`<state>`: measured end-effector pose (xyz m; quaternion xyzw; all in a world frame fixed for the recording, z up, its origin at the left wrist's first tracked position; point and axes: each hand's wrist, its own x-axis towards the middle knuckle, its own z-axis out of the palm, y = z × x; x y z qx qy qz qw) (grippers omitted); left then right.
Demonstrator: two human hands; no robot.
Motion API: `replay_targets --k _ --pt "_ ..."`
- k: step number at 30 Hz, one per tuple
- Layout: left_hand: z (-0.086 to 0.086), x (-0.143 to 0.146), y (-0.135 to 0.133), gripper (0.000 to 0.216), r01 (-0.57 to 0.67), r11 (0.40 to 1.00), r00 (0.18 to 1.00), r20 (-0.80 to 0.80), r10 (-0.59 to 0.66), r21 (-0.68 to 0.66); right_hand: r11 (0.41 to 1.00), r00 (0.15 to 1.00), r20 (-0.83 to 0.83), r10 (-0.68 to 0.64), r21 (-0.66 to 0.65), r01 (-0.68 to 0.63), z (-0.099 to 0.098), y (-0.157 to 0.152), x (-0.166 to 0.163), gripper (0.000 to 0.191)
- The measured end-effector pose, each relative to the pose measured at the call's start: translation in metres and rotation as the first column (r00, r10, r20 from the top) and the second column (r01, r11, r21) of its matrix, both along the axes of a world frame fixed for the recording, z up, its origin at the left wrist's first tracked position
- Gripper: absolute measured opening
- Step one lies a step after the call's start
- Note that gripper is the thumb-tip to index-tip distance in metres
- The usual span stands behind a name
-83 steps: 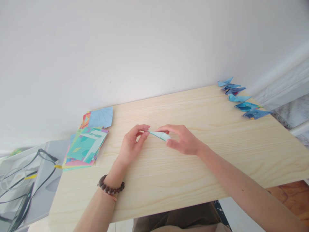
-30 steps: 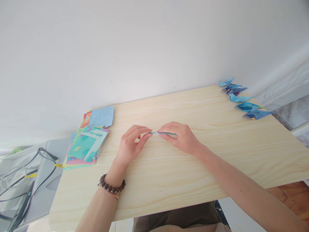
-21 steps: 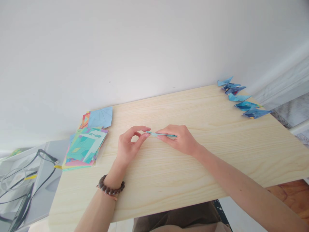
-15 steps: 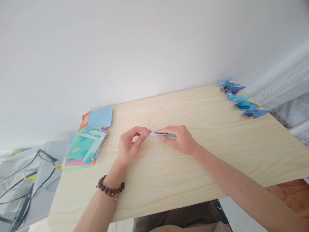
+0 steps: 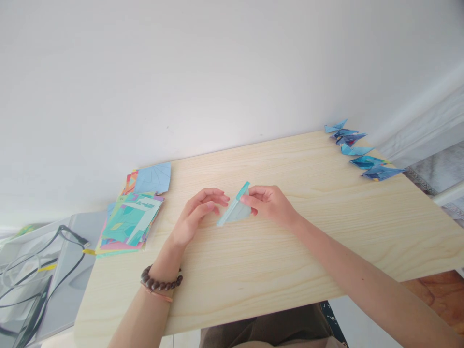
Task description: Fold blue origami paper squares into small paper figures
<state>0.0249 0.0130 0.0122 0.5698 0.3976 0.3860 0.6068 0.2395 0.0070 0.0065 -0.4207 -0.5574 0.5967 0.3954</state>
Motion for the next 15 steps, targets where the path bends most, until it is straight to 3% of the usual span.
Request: replay_targets --k 2,5,11,15 --pt "0.001 0.004 -0.003 0.036 0.036 0.999 0.997 0.063 -0.036 0.013 0.993 0.993 0.025 0.117 -0.028 -0.117 0.001 -0.003 -0.001 0.027" --pt "0.000 0.012 -0.007 0.024 -0.004 0.999 1.000 0.002 0.004 0.053 0.979 0.977 0.066 0.203 -0.018 -0.202 0.001 -0.007 -0.004 0.028" --pt "-0.004 0.015 -0.007 0.022 -0.083 0.993 0.996 -0.028 0.086 0.079 0.989 0.978 0.203 0.052 0.126 -0.079 -0.001 -0.007 -0.003 0.026" --pt "-0.007 0.015 -0.007 0.032 -0.096 0.989 0.994 -0.046 0.102 0.113 0.949 0.966 0.258 -0.030 0.310 -0.053 0.000 -0.005 -0.001 0.023"
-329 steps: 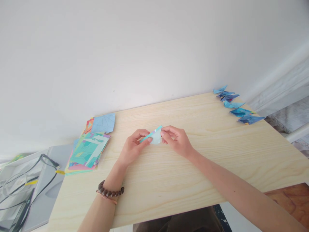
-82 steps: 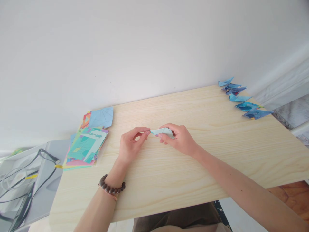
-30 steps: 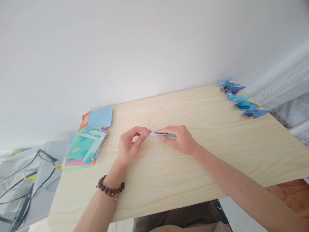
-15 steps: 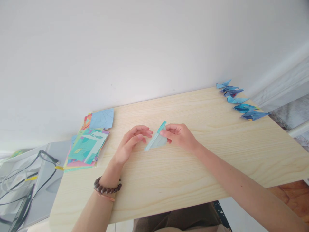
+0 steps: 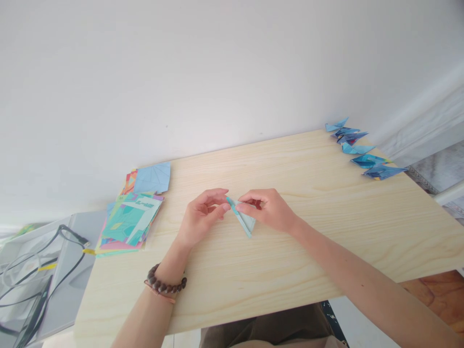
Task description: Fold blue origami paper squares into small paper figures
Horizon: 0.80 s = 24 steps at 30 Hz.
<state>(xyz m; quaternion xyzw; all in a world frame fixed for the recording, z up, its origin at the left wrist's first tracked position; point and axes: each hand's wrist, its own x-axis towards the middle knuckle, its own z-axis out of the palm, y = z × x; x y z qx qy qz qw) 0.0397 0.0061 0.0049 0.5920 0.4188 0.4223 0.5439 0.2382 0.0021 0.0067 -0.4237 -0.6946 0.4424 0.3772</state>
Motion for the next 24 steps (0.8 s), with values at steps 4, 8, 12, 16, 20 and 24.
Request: replay_targets --k 4,8,12,16,20,24 --pt "-0.0021 0.0015 -0.0011 0.015 -0.032 0.998 0.999 -0.010 0.033 0.063 0.985 0.998 0.048 -0.051 0.166 0.042 0.0008 -0.0008 -0.0011 0.018" --pt "0.0001 0.0029 -0.0017 0.016 -0.131 0.984 0.991 0.030 0.129 0.123 0.955 0.997 0.021 -0.077 0.290 0.068 -0.0004 -0.0009 -0.0021 0.013" --pt "0.0022 0.0037 -0.0031 0.017 -0.168 0.969 0.986 0.034 0.165 0.179 0.916 0.995 0.005 -0.104 0.390 0.094 -0.0017 -0.0007 -0.0030 0.009" --pt "0.0035 0.0053 -0.0055 0.009 -0.202 0.947 0.974 -0.051 0.221 0.248 0.909 0.995 -0.008 -0.097 0.407 0.092 -0.0030 -0.0014 -0.0039 0.011" --pt "0.0046 0.0070 -0.0066 0.008 -0.231 0.928 0.962 -0.078 0.263 0.291 0.907 0.996 -0.014 -0.090 0.413 0.088 -0.0044 -0.0014 -0.0037 0.012" --pt "0.0047 0.0074 -0.0066 0.011 -0.259 0.919 0.950 -0.094 0.298 0.297 0.902 0.996 -0.017 -0.092 0.423 0.091 -0.0045 -0.0012 -0.0030 0.012"
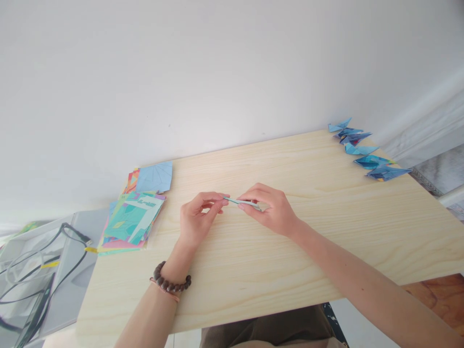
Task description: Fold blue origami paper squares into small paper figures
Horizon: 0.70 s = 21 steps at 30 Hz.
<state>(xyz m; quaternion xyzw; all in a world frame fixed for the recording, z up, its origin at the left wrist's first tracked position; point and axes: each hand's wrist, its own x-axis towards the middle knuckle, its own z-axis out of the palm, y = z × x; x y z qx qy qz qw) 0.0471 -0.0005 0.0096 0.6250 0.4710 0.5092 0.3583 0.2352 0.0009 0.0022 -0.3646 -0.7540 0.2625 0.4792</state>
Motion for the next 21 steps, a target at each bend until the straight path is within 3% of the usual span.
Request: replay_targets --k 7,12,16,21 --pt "0.001 -0.002 0.000 0.010 -0.008 1.000 0.997 -0.070 0.008 0.002 1.000 1.000 0.009 0.000 0.019 0.000 -0.001 0.000 0.000 0.013" --pt "0.001 -0.006 0.001 0.012 0.013 0.998 0.965 -0.262 0.002 0.058 0.997 0.998 0.052 -0.017 0.080 0.013 -0.003 0.002 0.002 0.015" --pt "0.001 -0.012 0.003 0.009 0.114 0.991 0.915 -0.396 -0.078 0.068 0.992 0.996 0.088 -0.029 0.128 0.018 -0.004 0.003 0.005 0.016" --pt "0.002 -0.013 0.003 0.011 0.141 0.989 0.940 -0.320 -0.121 0.040 0.986 0.991 0.123 -0.060 0.164 0.039 -0.004 0.003 0.005 0.017"
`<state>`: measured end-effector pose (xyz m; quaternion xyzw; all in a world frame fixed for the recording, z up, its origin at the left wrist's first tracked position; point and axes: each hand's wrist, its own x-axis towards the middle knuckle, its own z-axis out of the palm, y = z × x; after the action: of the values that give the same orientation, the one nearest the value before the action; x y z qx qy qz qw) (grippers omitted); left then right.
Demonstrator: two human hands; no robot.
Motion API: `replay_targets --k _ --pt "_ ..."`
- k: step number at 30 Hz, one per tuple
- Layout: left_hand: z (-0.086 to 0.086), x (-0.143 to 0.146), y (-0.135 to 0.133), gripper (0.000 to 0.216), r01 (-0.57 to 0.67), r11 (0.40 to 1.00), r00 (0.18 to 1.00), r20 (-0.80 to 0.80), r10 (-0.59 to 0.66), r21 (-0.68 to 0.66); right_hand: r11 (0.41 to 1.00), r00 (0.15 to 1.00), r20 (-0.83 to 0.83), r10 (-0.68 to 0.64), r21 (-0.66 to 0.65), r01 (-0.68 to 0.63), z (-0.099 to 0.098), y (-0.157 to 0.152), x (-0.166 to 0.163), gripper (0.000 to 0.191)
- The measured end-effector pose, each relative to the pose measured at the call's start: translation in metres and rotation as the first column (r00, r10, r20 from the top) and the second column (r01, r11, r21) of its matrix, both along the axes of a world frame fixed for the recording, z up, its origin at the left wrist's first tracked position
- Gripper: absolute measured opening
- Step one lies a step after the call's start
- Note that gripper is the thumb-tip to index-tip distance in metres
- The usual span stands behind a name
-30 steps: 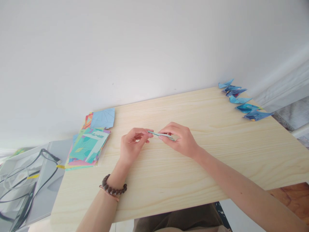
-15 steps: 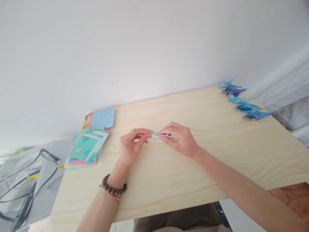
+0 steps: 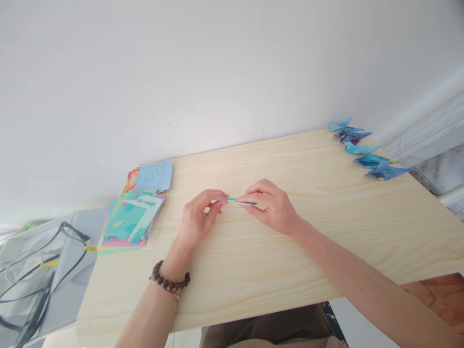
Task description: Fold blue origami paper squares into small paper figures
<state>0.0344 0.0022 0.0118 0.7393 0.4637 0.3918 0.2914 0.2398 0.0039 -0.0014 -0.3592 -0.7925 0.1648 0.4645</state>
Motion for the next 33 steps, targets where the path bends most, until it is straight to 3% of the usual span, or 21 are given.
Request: replay_targets --k 7,11,15,24,29,33 --pt "-0.005 0.006 0.002 0.011 -0.017 0.995 0.948 0.315 0.047 -0.097 0.996 0.998 -0.025 -0.061 -0.072 0.060 0.005 -0.002 -0.003 0.023" --pt "-0.008 0.007 0.002 0.023 -0.022 0.992 0.922 0.381 0.069 -0.125 0.993 1.000 -0.016 -0.018 -0.115 0.016 0.006 -0.001 -0.003 0.022" --pt "-0.009 0.006 0.001 0.025 -0.032 0.991 0.921 0.381 0.080 -0.132 0.990 0.999 -0.032 0.014 -0.137 -0.018 0.005 -0.003 -0.004 0.016" --pt "-0.007 0.008 0.000 0.015 -0.050 0.982 0.929 0.352 0.113 -0.184 0.952 0.995 -0.079 -0.068 -0.304 0.041 0.009 -0.006 -0.007 0.013" --pt "-0.006 0.009 -0.001 0.010 0.024 0.991 0.917 0.398 0.032 -0.133 0.897 0.992 -0.090 -0.092 -0.440 0.043 0.012 -0.007 -0.007 0.015" --pt "-0.005 0.006 -0.002 0.008 -0.027 0.999 0.957 0.286 0.038 -0.045 0.815 0.976 -0.201 -0.088 -0.578 -0.045 0.012 -0.006 -0.007 0.022"
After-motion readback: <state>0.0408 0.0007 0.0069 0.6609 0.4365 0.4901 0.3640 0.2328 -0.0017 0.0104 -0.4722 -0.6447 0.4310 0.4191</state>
